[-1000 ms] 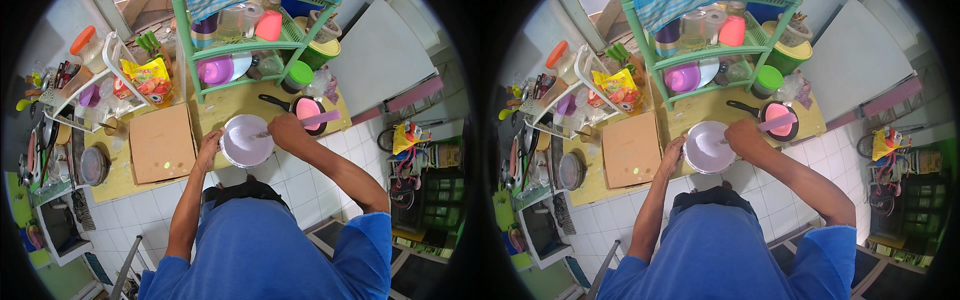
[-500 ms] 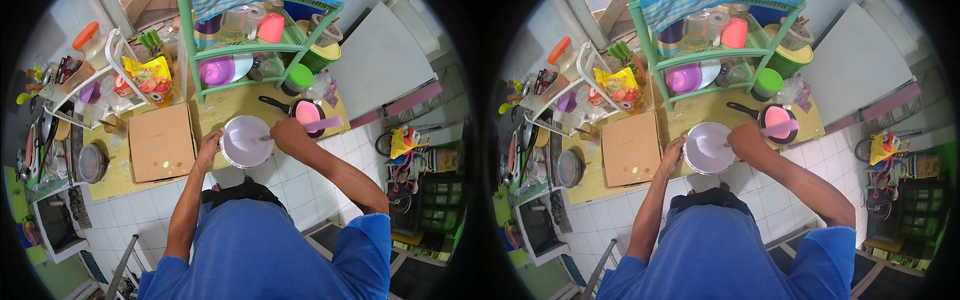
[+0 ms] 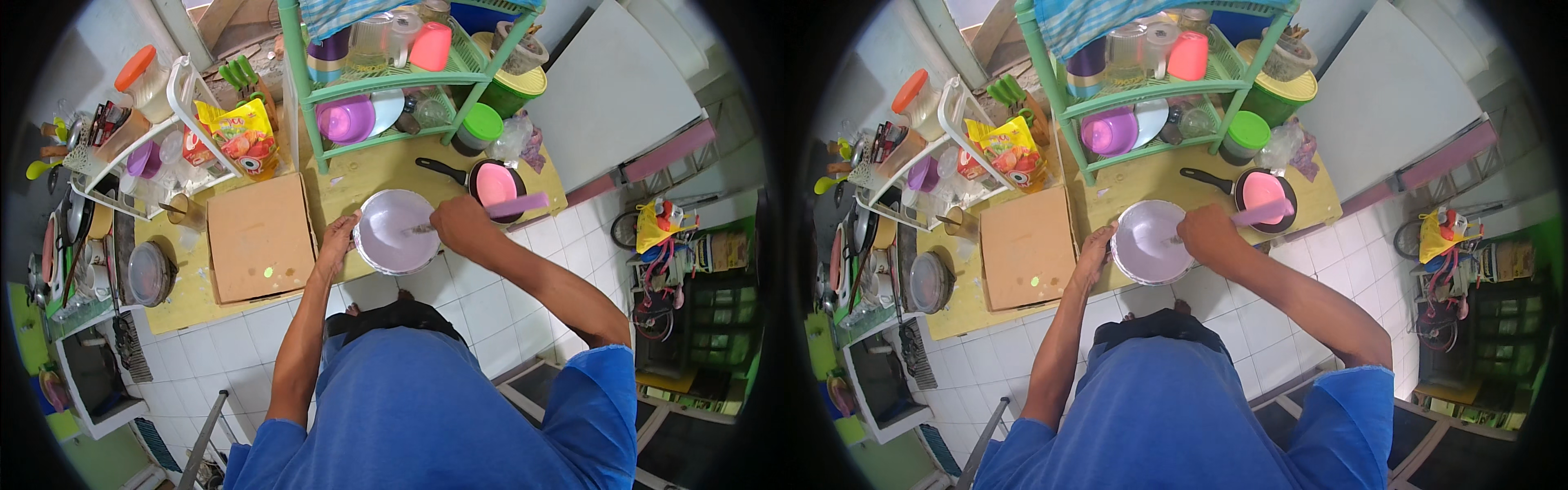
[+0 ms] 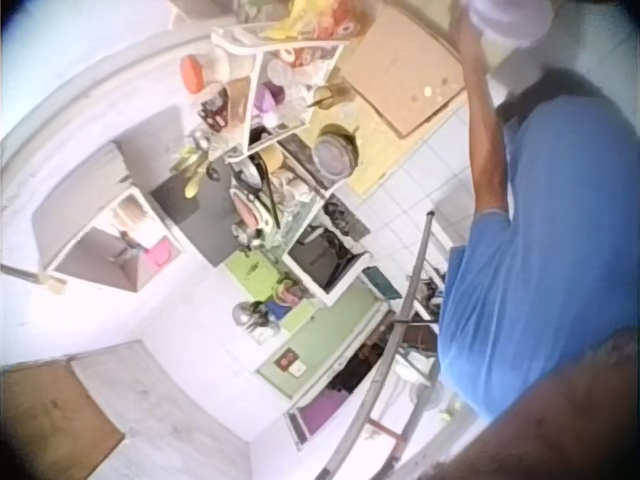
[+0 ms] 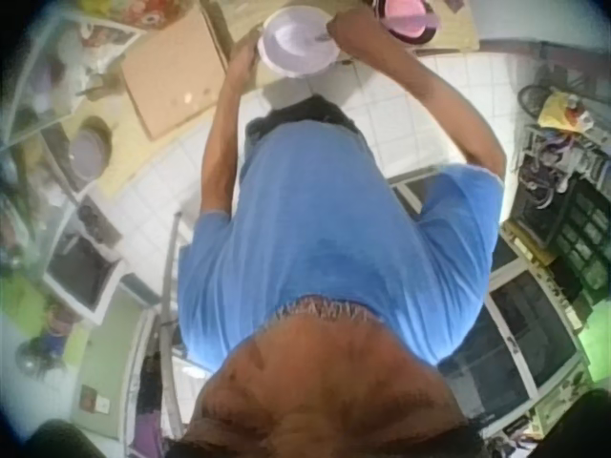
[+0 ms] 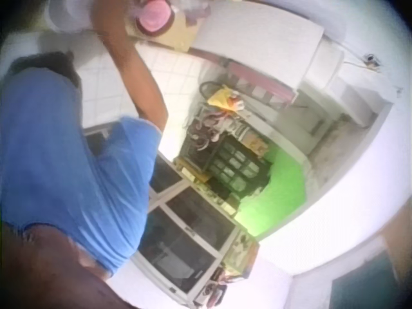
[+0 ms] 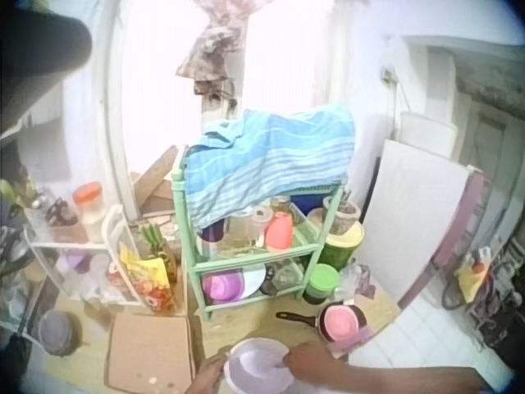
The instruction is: The person stirs a white liquid in a bucket using a stick, then briefly adjusts a small table fan, and resumes stirring the bucket. The task is performed in a cluttered kitchen area with various containers and utensils visible.
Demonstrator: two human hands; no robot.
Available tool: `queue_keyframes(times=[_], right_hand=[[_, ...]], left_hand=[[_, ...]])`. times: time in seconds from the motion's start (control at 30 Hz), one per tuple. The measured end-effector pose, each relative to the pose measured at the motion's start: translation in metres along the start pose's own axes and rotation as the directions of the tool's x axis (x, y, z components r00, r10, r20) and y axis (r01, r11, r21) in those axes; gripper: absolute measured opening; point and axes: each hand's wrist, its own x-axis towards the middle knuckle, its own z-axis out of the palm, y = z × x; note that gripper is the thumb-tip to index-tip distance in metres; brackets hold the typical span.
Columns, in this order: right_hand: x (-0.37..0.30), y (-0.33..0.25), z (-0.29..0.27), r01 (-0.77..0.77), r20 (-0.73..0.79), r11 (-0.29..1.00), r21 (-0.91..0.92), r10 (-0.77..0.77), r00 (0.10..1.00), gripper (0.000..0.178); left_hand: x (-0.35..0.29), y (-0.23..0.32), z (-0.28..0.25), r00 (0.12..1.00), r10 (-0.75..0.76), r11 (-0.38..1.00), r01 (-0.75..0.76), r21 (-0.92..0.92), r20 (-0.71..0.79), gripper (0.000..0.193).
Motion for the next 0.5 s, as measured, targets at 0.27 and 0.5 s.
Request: queue_keyframes(times=[0.27,0.5], right_hand=[[0.017,-0.013,-0.003,-0.044,0.028,0.999,-0.030,0.045,0.999,0.014],[-0.014,-0.015,0.005,0.016,0.117,0.998,0.053,-0.022,0.993,0.014]], left_hand=[[-0.003,0.002,0.003,1.000,0.016,1.000,-0.016,0.017,-0.007,0.022],[-0.001,-0.002,0.002,1.000,0.018,1.000,-0.018,-0.001,-0.006,0.022]])
